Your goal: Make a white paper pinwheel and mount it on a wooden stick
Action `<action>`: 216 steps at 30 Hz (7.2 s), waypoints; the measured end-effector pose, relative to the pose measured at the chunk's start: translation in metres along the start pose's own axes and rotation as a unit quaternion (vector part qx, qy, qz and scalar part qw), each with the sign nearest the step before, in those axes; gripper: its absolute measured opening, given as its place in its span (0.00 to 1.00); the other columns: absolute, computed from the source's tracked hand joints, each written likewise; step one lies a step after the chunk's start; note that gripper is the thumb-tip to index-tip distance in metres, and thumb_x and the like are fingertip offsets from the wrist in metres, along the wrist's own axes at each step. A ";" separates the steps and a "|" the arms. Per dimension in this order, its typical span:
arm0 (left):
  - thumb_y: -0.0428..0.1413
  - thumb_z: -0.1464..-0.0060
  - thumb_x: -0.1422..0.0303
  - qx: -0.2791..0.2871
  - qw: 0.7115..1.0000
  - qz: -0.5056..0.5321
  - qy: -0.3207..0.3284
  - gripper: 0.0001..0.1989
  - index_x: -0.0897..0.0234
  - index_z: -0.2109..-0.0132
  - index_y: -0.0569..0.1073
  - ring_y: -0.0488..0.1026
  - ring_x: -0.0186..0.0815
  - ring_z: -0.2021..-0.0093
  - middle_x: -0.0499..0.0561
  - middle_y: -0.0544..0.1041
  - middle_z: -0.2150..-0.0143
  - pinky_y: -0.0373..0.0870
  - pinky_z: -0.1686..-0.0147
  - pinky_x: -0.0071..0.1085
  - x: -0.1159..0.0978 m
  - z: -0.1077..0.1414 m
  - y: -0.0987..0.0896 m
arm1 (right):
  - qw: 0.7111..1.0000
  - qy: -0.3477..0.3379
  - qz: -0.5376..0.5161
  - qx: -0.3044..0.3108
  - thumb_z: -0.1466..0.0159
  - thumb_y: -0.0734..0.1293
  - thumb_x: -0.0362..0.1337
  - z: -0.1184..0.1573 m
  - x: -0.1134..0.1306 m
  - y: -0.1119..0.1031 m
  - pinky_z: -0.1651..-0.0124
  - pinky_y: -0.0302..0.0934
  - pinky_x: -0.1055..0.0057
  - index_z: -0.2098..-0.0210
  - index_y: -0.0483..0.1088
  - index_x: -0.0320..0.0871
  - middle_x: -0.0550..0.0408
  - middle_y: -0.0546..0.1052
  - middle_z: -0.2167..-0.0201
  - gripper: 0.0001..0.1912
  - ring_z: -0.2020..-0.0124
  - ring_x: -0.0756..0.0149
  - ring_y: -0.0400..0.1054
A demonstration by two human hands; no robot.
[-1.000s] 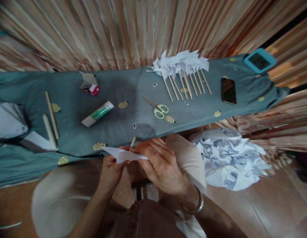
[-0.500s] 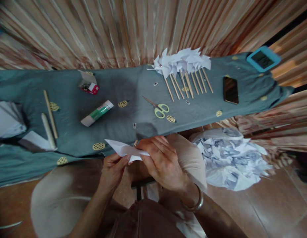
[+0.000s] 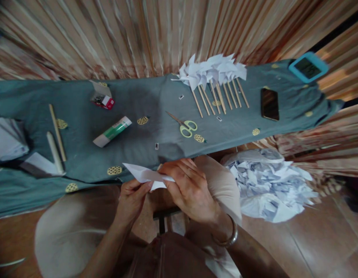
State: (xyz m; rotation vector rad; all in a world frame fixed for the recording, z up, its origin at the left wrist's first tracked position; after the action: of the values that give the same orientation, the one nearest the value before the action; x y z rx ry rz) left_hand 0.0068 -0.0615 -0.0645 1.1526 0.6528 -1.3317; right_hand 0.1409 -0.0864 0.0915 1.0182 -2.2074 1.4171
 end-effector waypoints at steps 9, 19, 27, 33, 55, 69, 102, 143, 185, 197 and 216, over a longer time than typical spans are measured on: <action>0.67 0.56 0.63 0.009 1.000 -0.003 0.000 0.10 0.65 0.77 0.79 0.67 0.31 0.73 0.49 0.76 0.74 0.64 0.71 0.26 0.004 -0.001 -0.001 | 1.000 -0.006 0.011 0.000 0.35 0.63 0.27 -0.001 0.002 -0.003 0.57 0.68 0.64 0.54 0.68 0.44 0.52 0.79 0.64 0.11 0.62 0.64 0.74; 0.68 0.57 0.62 0.003 1.000 -0.003 -0.004 0.12 0.65 0.78 0.78 0.68 0.31 0.72 0.49 0.75 0.75 0.64 0.70 0.27 0.007 -0.001 -0.002 | 1.000 -0.005 0.004 -0.002 0.35 0.63 0.28 -0.001 0.002 -0.004 0.56 0.68 0.64 0.54 0.69 0.44 0.52 0.80 0.64 0.11 0.62 0.63 0.74; 0.67 0.58 0.64 0.001 1.000 0.002 -0.011 0.08 0.64 0.76 0.80 0.68 0.32 0.72 0.48 0.76 0.74 0.65 0.69 0.28 0.003 -0.001 0.000 | 1.000 -0.006 0.006 0.002 0.35 0.64 0.27 -0.001 0.001 -0.002 0.56 0.67 0.64 0.54 0.69 0.43 0.52 0.80 0.64 0.11 0.61 0.63 0.74; 0.68 0.58 0.63 -0.001 1.000 0.010 -0.021 0.09 0.65 0.76 0.80 0.68 0.31 0.72 0.49 0.76 0.74 0.65 0.70 0.27 0.008 -0.001 -0.002 | 1.000 -0.008 0.009 -0.002 0.35 0.63 0.28 -0.002 0.002 -0.005 0.57 0.67 0.65 0.54 0.69 0.44 0.52 0.80 0.64 0.11 0.62 0.63 0.74; 0.67 0.58 0.63 0.000 1.000 0.001 -0.019 0.10 0.65 0.76 0.80 0.67 0.30 0.73 0.48 0.75 0.75 0.64 0.71 0.27 0.009 -0.001 -0.002 | 1.000 -0.007 0.008 0.008 0.35 0.64 0.27 -0.001 0.001 -0.003 0.55 0.66 0.66 0.55 0.69 0.42 0.52 0.80 0.64 0.09 0.61 0.64 0.73; 0.67 0.56 0.67 0.003 1.000 0.014 -0.002 0.03 0.60 0.71 0.84 0.67 0.29 0.74 0.47 0.77 0.73 0.65 0.73 0.25 0.000 -0.003 0.003 | 0.993 0.111 -0.036 0.015 0.35 0.67 0.31 -0.003 -0.024 0.002 0.57 0.66 0.72 0.61 0.73 0.43 0.55 0.81 0.65 0.03 0.63 0.69 0.75; 0.64 0.56 0.82 -0.095 0.935 0.276 -0.201 0.09 0.69 0.66 0.79 0.70 0.22 0.77 0.48 0.77 0.73 0.66 0.76 0.17 0.058 0.007 0.009 | 0.851 0.075 0.116 0.507 0.45 0.69 0.32 -0.060 -0.089 0.131 0.72 0.48 0.74 0.67 0.78 0.33 0.53 0.76 0.75 0.09 0.74 0.71 0.61; 0.73 0.77 0.67 -0.102 0.948 0.239 -0.182 0.18 0.67 0.73 0.81 0.73 0.28 0.73 0.50 0.80 0.74 0.65 0.67 0.26 0.072 -0.001 0.016 | 0.803 0.140 0.155 0.558 0.44 0.71 0.37 -0.059 -0.114 0.144 0.72 0.51 0.74 0.62 0.79 0.37 0.54 0.79 0.68 0.12 0.71 0.70 0.65; 0.72 0.75 0.64 -0.077 0.977 0.135 -0.146 0.16 0.66 0.73 0.81 0.70 0.27 0.75 0.49 0.79 0.76 0.65 0.70 0.24 0.038 -0.007 -0.017 | 0.839 0.169 0.007 0.517 0.45 0.72 0.40 -0.062 -0.116 0.134 0.70 0.52 0.72 0.69 0.78 0.36 0.55 0.76 0.75 0.12 0.73 0.70 0.64; 0.71 0.71 0.69 -0.049 0.978 0.170 -0.114 0.14 0.69 0.71 0.81 0.69 0.26 0.76 0.49 0.77 0.77 0.65 0.74 0.21 -0.014 -0.037 -0.001 | 0.852 0.316 -0.332 0.254 0.50 0.77 0.47 -0.092 -0.126 0.077 0.68 0.62 0.77 0.67 0.78 0.42 0.56 0.79 0.69 0.17 0.70 0.74 0.69; 0.64 0.57 0.78 -0.054 0.968 0.230 -0.081 0.05 0.71 0.68 0.79 0.71 0.23 0.77 0.47 0.77 0.76 0.67 0.77 0.17 -0.057 -0.105 -0.004 | 0.824 0.335 -0.450 0.078 0.54 0.77 0.54 -0.078 -0.147 0.082 0.66 0.64 0.77 0.70 0.77 0.43 0.57 0.80 0.72 0.22 0.72 0.74 0.70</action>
State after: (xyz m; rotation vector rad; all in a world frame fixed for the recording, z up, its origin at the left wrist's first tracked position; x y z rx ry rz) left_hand 0.0165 0.0567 -0.0516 1.0170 0.3070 -0.9679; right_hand 0.1757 0.0603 -0.0162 1.1385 -0.8933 1.2001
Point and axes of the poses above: each hand's wrist, its own z-axis away from the middle knuckle, its own y-axis out of the palm, x = y × z, the point moved 10 cm from there along -z, towards the middle knuckle
